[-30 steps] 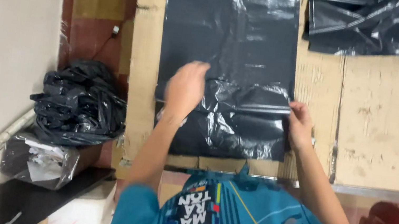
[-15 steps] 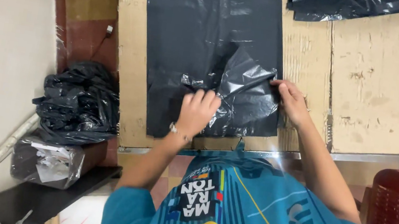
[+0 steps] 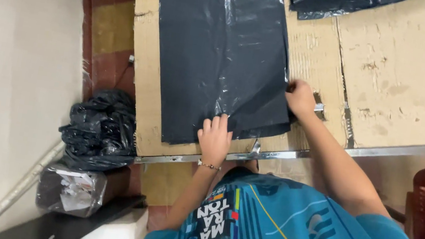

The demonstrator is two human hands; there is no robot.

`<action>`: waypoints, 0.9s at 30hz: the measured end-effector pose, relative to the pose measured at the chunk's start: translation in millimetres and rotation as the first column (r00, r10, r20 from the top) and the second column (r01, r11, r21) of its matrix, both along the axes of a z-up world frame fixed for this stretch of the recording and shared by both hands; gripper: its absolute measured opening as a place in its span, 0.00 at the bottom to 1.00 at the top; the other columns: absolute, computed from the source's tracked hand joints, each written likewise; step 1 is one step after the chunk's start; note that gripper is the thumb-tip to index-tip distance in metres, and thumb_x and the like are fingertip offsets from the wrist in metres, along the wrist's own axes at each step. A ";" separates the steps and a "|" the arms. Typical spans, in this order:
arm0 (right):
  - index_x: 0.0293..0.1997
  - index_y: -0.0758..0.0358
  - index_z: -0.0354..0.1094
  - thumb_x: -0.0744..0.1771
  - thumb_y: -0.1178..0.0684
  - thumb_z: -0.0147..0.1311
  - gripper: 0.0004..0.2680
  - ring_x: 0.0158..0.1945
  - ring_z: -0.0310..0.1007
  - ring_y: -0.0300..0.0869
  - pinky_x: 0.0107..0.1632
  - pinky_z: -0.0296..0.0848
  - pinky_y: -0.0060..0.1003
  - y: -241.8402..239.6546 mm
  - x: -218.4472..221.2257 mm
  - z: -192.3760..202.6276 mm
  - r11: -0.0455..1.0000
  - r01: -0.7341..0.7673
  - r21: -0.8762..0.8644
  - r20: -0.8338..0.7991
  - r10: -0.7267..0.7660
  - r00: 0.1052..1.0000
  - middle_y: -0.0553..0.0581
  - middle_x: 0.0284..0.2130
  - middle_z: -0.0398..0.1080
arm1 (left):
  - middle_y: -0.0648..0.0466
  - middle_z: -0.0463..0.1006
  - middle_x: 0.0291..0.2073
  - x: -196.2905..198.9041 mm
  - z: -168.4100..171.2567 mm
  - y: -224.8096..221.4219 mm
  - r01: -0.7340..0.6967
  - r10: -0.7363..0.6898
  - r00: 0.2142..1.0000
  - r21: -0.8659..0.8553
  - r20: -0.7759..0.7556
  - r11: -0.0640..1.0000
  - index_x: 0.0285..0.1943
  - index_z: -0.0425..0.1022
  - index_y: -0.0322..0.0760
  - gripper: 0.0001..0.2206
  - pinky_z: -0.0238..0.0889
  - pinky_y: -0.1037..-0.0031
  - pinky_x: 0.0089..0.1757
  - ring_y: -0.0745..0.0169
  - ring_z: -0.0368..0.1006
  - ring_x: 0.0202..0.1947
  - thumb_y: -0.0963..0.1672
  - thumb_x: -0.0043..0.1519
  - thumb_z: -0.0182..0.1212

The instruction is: Folding plastic bags and placing them into a storage basket

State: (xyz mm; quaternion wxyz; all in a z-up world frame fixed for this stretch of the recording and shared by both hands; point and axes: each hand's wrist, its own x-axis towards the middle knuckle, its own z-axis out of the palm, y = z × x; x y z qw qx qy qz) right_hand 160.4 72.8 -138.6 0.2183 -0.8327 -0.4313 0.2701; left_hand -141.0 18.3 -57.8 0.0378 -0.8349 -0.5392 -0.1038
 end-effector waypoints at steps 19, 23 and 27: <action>0.28 0.54 0.67 0.60 0.51 0.68 0.09 0.42 0.70 0.58 0.45 0.69 0.52 5.2 -16.0 58.6 0.802 -0.037 0.596 0.272 -0.159 0.949 0.54 0.36 0.64 | 0.50 0.66 0.67 -6.1 -26.6 -16.4 0.140 -0.125 0.964 -0.044 0.236 0.989 0.63 0.68 0.41 0.29 0.49 0.34 0.62 0.43 0.54 0.73 0.53 0.55 0.69; 0.40 0.54 0.72 0.66 0.40 0.60 0.11 0.50 0.75 0.62 0.52 0.73 0.55 37.1 33.2 -52.9 0.968 0.200 0.148 0.000 -0.203 0.979 0.64 0.41 0.70 | 0.56 0.68 0.63 -3.0 -44.3 -10.3 0.167 -0.161 0.974 -0.023 0.161 0.986 0.60 0.70 0.46 0.22 0.54 0.40 0.61 0.49 0.55 0.73 0.49 0.57 0.66; 0.55 0.64 0.66 0.68 0.21 0.43 0.30 0.63 0.68 0.65 0.62 0.65 0.60 37.7 34.4 -24.5 0.959 0.281 0.026 -0.331 -0.257 0.908 0.79 0.54 0.70 | 0.58 0.69 0.61 -2.5 -56.4 -6.7 0.216 -0.212 0.963 -0.003 0.165 0.976 0.58 0.71 0.48 0.17 0.56 0.43 0.61 0.51 0.56 0.72 0.46 0.60 0.61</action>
